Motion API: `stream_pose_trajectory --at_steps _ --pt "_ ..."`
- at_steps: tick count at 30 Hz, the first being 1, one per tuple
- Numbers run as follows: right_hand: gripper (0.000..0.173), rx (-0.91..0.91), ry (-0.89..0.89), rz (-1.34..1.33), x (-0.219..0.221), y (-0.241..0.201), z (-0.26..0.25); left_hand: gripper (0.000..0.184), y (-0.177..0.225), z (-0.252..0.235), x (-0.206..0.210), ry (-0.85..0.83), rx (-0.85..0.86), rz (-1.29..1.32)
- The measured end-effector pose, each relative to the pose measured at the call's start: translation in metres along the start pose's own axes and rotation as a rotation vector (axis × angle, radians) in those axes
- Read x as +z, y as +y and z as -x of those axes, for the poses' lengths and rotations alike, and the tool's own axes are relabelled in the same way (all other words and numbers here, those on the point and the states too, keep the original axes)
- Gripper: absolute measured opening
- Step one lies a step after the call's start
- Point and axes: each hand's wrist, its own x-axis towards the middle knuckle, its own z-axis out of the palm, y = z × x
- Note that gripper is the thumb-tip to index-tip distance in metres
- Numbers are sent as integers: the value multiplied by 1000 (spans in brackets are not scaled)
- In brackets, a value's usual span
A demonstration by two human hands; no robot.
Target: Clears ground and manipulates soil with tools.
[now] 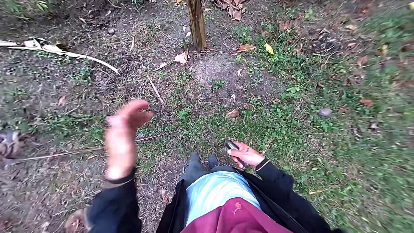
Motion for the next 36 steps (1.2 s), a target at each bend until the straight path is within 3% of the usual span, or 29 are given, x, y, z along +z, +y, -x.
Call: stream_pose_trajectory --at_steps 2,4,6,8,11,15,19,23,29,36 --pt "38 15 42 32 -8 -1 8 59 -110 36 18 -77 -325 -103" --pt "37 34 89 94 -12 -3 15 47 -199 75 25 -276 -655 -283" --pt "40 62 161 181 -15 -7 21 44 -262 119 23 -610 -869 -493" --pt "44 62 263 212 -16 -10 23 44 -298 165 16 -823 -1012 -566" --pt "37 -31 422 150 -18 -21 27 46 -307 203 -2 -872 -1168 -560" --pt "29 -181 512 36 -11 -63 24 42 -323 213 -28 -649 -1208 -429" --pt "30 -280 476 36 5 -114 9 45 -339 178 -43 -526 -1226 -324" --pt "36 -376 441 82 25 -154 -14 45 -339 119 -48 -477 -1127 -318" --pt "41 -525 483 136 29 -185 -59 46 -343 58 -40 -583 -1061 -409" --pt "50 -366 498 391 -19 -191 -165 46 -351 28 -17 -609 -1099 -439"
